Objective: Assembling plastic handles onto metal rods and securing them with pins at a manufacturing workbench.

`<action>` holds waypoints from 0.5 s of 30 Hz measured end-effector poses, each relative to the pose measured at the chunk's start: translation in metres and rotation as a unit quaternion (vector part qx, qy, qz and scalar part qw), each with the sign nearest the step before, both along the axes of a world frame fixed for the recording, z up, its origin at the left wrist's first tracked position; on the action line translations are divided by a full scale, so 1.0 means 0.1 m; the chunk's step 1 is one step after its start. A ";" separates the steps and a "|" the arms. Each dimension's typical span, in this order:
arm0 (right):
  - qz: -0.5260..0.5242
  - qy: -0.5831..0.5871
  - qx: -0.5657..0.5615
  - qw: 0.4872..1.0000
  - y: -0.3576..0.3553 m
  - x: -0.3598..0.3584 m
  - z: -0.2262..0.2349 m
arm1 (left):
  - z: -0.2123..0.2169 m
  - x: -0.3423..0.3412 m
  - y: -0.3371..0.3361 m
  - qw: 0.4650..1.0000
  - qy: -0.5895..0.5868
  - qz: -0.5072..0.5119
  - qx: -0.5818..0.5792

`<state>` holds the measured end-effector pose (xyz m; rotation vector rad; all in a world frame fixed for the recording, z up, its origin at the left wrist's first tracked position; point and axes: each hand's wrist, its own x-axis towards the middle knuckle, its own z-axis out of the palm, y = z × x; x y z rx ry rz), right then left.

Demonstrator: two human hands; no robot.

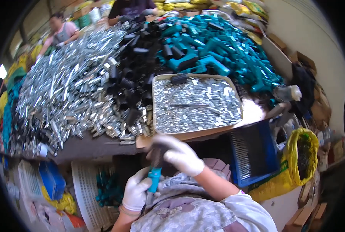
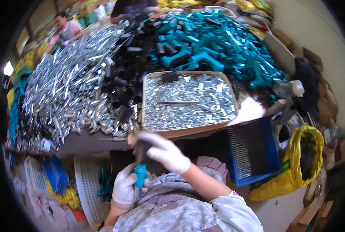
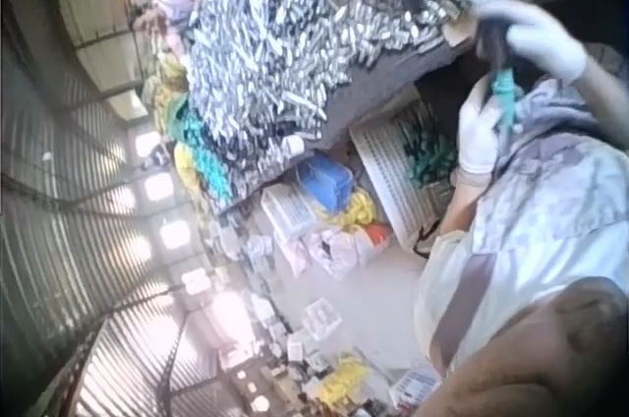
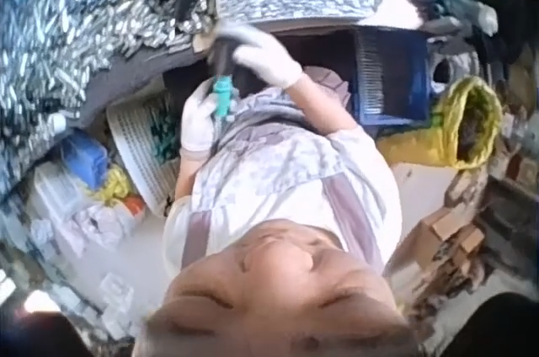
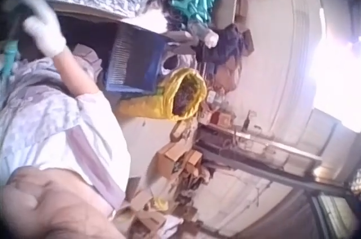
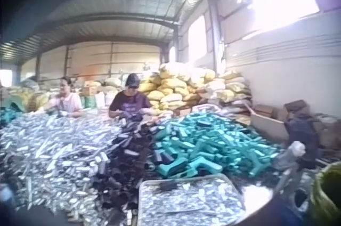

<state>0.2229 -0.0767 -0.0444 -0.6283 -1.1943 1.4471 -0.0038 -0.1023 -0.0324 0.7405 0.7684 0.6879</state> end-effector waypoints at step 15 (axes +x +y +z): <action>-0.180 -0.416 0.303 0.838 -0.50 0.96 0.84 | 0.25 0.59 0.06 0.895 0.246 -0.174 0.328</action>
